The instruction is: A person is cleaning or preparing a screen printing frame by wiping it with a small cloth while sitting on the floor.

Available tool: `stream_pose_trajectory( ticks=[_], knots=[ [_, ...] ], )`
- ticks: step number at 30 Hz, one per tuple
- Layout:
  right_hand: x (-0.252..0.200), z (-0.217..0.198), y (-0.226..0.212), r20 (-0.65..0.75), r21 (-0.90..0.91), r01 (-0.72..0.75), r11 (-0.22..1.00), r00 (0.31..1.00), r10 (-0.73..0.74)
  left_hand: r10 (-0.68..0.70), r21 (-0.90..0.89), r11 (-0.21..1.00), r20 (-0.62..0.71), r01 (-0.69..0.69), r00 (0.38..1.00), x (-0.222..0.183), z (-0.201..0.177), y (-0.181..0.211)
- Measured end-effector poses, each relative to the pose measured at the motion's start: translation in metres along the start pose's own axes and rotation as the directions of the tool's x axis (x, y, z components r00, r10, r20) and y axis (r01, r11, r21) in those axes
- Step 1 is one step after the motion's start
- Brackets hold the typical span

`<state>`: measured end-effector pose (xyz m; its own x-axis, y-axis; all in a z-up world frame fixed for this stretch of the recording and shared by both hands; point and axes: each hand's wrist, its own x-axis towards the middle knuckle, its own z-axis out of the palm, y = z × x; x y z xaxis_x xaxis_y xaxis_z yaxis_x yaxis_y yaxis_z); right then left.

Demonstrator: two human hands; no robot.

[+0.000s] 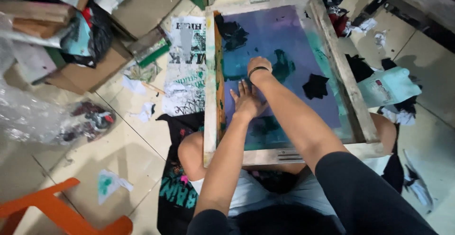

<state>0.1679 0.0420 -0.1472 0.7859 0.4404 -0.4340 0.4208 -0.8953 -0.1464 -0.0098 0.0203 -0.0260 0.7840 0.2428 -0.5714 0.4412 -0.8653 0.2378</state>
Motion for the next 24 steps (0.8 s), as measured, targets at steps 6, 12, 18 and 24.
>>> stream_pose_trajectory(
  ticks=[6,12,18,24],
  knots=[
    [0.019,0.011,-0.013,0.102,-0.098,-0.083,0.992,0.99,0.093,0.038,-0.088,0.995,-0.023,-0.04,0.999,-0.009,-0.003,-0.005],
    [0.017,0.015,0.01,0.139,-0.106,-0.058,0.993,0.988,0.072,0.023,-0.114,0.993,-0.034,-0.026,0.999,-0.022,-0.015,0.002],
    [0.02,0.013,0.048,0.186,0.07,0.058,0.996,0.98,-0.07,0.041,-0.175,0.984,-0.023,-0.044,0.999,-0.011,-0.008,-0.002],
    [0.0,-0.029,0.061,0.304,0.15,0.146,0.978,0.934,-0.186,0.067,-0.231,0.971,0.014,-0.062,0.998,-0.021,-0.021,-0.004]
  ],
)
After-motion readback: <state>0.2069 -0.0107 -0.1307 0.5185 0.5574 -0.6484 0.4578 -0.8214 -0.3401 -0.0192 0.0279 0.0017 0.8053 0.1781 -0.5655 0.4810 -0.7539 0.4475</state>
